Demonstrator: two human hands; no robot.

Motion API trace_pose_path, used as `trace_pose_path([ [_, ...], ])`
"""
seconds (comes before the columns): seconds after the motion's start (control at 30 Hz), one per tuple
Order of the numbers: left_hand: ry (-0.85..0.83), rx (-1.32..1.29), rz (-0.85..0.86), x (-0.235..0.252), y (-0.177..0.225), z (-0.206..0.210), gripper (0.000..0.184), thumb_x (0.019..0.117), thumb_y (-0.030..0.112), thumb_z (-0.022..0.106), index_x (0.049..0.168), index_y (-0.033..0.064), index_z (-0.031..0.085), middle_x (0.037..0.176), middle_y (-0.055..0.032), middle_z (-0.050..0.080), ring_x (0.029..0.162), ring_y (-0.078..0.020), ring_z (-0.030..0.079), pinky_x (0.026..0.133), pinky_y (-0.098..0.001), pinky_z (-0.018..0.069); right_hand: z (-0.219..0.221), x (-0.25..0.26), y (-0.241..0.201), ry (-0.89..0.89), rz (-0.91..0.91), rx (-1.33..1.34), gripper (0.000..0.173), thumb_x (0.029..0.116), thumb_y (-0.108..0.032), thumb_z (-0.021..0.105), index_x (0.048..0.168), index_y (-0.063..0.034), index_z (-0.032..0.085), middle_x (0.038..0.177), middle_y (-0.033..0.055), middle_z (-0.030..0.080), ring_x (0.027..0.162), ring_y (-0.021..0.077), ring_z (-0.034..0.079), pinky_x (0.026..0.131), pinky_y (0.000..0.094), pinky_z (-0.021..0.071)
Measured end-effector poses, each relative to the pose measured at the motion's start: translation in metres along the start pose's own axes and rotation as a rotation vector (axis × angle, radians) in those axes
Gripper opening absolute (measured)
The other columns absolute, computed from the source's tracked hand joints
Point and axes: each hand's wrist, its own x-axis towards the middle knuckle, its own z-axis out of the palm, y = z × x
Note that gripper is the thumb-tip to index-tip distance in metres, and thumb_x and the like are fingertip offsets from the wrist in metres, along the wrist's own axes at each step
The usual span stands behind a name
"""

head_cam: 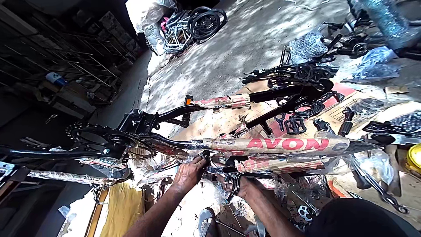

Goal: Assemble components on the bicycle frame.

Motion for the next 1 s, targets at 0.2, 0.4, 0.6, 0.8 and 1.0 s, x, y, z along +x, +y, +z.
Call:
trace_pose_path([
  [0.2, 0.001, 0.0, -0.008, 0.001, 0.0, -0.001, 0.02, 0.0903, 0.014, 0.07, 0.11, 0.0143, 0.075, 0.103, -0.0071, 0.073, 0.073, -0.0254, 0.073, 0.061, -0.0484, 0.0605, -0.004, 0.004, 0.01, -0.049, -0.137, 0.01, 0.034, 0.1119, -0.021, 0.033, 0.095, -0.0067, 0.059, 0.066, 0.0009, 0.055, 0.045, 0.006, 0.046, 0.043, 0.0192, 0.0415],
  [0.4, -0.071, -0.025, -0.052, 0.004, 0.002, -0.004, 0.02, 0.0931, 0.016, 0.068, 0.112, 0.0146, 0.074, 0.108, -0.0066, 0.073, 0.079, -0.0256, 0.074, 0.067, -0.0496, 0.0609, 0.018, 0.025, 0.058, -0.089, -0.451, -0.299, 0.025, 0.1111, -0.016, 0.035, 0.124, 0.0, 0.049, 0.078, 0.0025, 0.059, 0.062, 0.0113, 0.059, 0.06, 0.0257, 0.0539],
  [0.6, -0.142, -0.086, -0.087, 0.007, 0.002, -0.011, 0.026, 0.0919, 0.018, 0.069, 0.117, 0.0143, 0.074, 0.114, -0.0073, 0.073, 0.088, -0.0257, 0.074, 0.077, -0.0501, 0.0611, 0.028, 0.03, 0.07, -0.042, -0.545, -0.398, 0.03, 0.1097, -0.016, 0.04, 0.132, 0.0025, 0.051, 0.091, 0.007, 0.068, 0.071, 0.0125, 0.065, 0.059, 0.0246, 0.0537],
  [0.8, -0.161, -0.12, -0.041, 0.009, -0.002, -0.016, 0.027, 0.0907, 0.019, 0.07, 0.116, 0.0142, 0.075, 0.111, -0.0065, 0.073, 0.092, -0.0244, 0.073, 0.08, -0.05, 0.0605, 0.005, 0.015, 0.017, -0.124, -0.123, -0.044, 0.032, 0.1107, -0.017, 0.034, 0.092, -0.0079, 0.058, 0.065, -0.0024, 0.054, 0.048, 0.0037, 0.047, 0.045, 0.017, 0.0417],
  [1.0, -0.164, -0.131, -0.031, 0.01, -0.003, -0.016, 0.025, 0.0917, 0.021, 0.068, 0.115, 0.0155, 0.074, 0.107, -0.0049, 0.073, 0.091, -0.0223, 0.072, 0.081, -0.0474, 0.0605, -0.003, 0.012, 0.018, -0.143, -0.112, 0.078, 0.036, 0.1097, -0.019, 0.033, 0.085, -0.0105, 0.057, 0.058, -0.0043, 0.048, 0.04, 0.0023, 0.039, 0.04, 0.0172, 0.0373],
])
